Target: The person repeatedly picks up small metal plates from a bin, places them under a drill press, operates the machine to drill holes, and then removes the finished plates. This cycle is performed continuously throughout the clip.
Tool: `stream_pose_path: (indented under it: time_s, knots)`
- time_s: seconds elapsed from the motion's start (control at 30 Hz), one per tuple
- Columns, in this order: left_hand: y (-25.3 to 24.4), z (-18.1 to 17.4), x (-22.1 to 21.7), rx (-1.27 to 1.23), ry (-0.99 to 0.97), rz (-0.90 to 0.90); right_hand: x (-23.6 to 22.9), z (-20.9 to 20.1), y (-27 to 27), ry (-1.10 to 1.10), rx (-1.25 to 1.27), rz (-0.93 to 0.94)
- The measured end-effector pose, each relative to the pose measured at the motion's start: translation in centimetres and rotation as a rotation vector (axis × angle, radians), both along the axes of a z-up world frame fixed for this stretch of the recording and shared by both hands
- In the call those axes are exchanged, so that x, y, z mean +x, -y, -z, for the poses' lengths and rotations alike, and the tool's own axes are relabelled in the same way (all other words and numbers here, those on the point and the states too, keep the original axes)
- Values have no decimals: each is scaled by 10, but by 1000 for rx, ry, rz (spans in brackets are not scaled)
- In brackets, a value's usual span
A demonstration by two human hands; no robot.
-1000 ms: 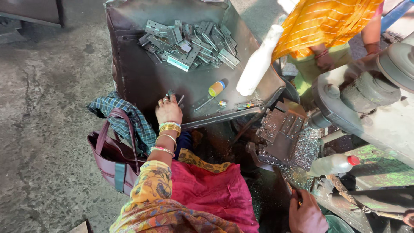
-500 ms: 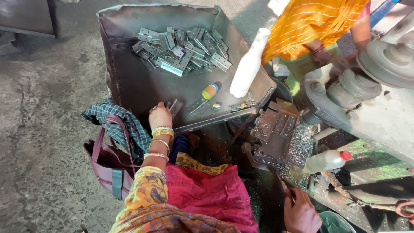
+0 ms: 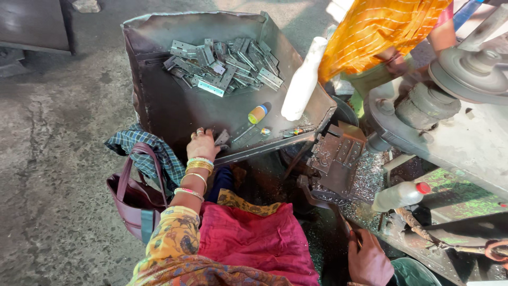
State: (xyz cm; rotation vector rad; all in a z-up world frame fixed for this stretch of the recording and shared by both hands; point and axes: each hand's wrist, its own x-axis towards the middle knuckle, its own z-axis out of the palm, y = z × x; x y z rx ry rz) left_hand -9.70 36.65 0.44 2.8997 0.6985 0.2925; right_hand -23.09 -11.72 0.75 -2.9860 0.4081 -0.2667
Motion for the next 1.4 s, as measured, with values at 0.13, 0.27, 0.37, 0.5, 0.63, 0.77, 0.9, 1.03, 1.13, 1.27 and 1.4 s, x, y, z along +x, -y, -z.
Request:
stream_pose_path:
  time_s: [0.13, 0.27, 0.37, 0.5, 0.63, 0.77, 0.9, 1.03, 1.13, 1.27, 1.4]
  knots:
    - [1, 30, 16, 159, 114, -18, -1, -1, 2, 1, 13, -15]
    - [1, 44, 20, 59, 209, -76, -1, -3, 2, -27, 36, -17]
    - [-8, 34, 21, -17, 230, -150, 0, -3, 0, -38, 52, -24]
    - [-24, 18, 20, -447, 343, -187, -4, -3, 1, 15, 76, -24]
    - [-23, 21, -1, -200, 389, -128, -8, -3, -1, 44, 104, -59]
    - [3, 23, -20, 12, 439, -28, -9, -5, -2, -13, 86, -43]
    - [37, 27, -43, 163, 205, 59, -10, -4, -1, -3, 84, -68]
    - [43, 34, -58, 314, 297, 163, -11, -5, -2, 18, 109, -87]
    - [18, 38, -68, 211, 343, 207, -13, -7, -2, -21, 130, -78]
    - [-7, 21, -67, -390, 392, 83, -16, -10, -3, 1, 156, -105]
    - [36, -4, -55, -499, 647, 87, -14, -12, -6, 53, 188, -89]
